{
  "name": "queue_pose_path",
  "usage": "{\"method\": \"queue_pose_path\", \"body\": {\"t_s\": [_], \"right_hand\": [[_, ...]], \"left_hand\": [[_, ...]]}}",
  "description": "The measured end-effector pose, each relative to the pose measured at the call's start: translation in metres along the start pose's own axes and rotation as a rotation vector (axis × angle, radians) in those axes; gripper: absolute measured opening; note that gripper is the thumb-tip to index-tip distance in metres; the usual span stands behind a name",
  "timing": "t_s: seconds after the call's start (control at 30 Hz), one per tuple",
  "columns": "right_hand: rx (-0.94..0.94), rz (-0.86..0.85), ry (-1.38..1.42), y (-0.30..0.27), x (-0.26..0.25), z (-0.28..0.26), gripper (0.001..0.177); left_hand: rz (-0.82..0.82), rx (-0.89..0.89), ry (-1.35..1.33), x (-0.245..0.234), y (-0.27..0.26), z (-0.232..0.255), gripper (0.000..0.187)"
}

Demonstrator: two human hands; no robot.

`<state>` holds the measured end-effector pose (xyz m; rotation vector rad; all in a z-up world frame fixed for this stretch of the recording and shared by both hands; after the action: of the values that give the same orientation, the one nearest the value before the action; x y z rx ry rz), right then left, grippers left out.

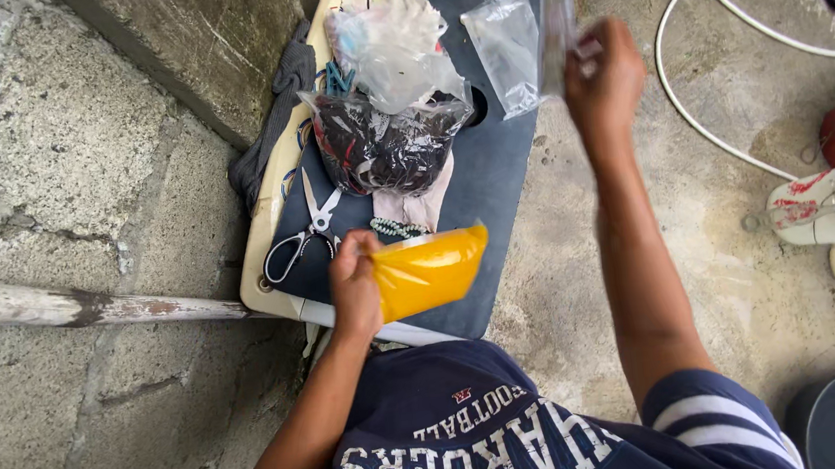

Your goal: The person transfers water between buckets using a scoop, then prepares a cleaning solution in a bucket by stirring a yellow substance with a long-handled tool.

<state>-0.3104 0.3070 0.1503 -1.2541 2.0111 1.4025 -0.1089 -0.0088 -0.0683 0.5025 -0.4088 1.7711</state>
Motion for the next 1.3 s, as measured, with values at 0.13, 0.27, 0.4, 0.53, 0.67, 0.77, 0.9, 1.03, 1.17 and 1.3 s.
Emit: {"method": "queue_pose_path", "body": {"t_s": [0.13,0.27,0.4,0.53,0.67,0.77,0.9,1.03,1.17,1.3], "right_hand": [[-0.142,0.017,-0.128,0.034,0.128,-0.069,0.019],[-0.045,-0.909,-0.427,-0.014,0.268,-0.094,0.066],[-0.224,-0.607,-0.275,-0.025,0.274,-0.115,0.066],[-0.438,-0.182,-0.182,-0.047,0.200,-0.143,0.055],[-0.182,-0.256,0.121,-0.082,0.123,-0.119,0.032],[0.152,-0.376,0.129,-0.130,0.099,-0.047,0.019],[0.534,-0.882,0.262,-0.237,0.130,0.047,0.036],[0.765,-0.867,0.523,-0.291,0.152,0.084,0.037],[0.820,-0.916,0.602,-0.277,0.158,0.063,0.033],[0.694,-0.894,0.786,-0.236,0.129,-0.010,0.020]], "left_hand": [[0.162,-0.151,0.067,-0.007,0.006,-0.092,0.023],[0.171,0.090,0.683,-0.041,0.013,-0.089,0.029],[-0.071,0.111,1.004,-0.036,0.017,-0.046,0.034],[-0.182,0.149,1.382,-0.026,0.014,0.027,0.043],[-0.057,0.305,1.828,-0.036,0.016,0.078,0.065],[-0.074,0.256,1.966,-0.054,0.023,0.067,0.065],[-0.086,0.103,1.867,-0.076,0.021,0.042,0.069],[-0.151,-0.053,1.817,-0.093,0.025,0.027,0.080],[-0.112,-0.103,1.687,-0.087,0.031,0.049,0.076],[-0.146,-0.274,1.675,-0.055,0.021,0.058,0.100]]}}
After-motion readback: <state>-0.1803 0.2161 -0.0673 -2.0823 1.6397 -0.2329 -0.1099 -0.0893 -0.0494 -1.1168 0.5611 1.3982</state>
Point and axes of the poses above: each hand's wrist, its own y-axis towards the middle knuckle, its own x-axis out of the palm, z = x × y, the point moved 6 cm from there along y, towards the middle knuckle, and after that the axes turned 11 degrees about x, right-handed, at the moved point
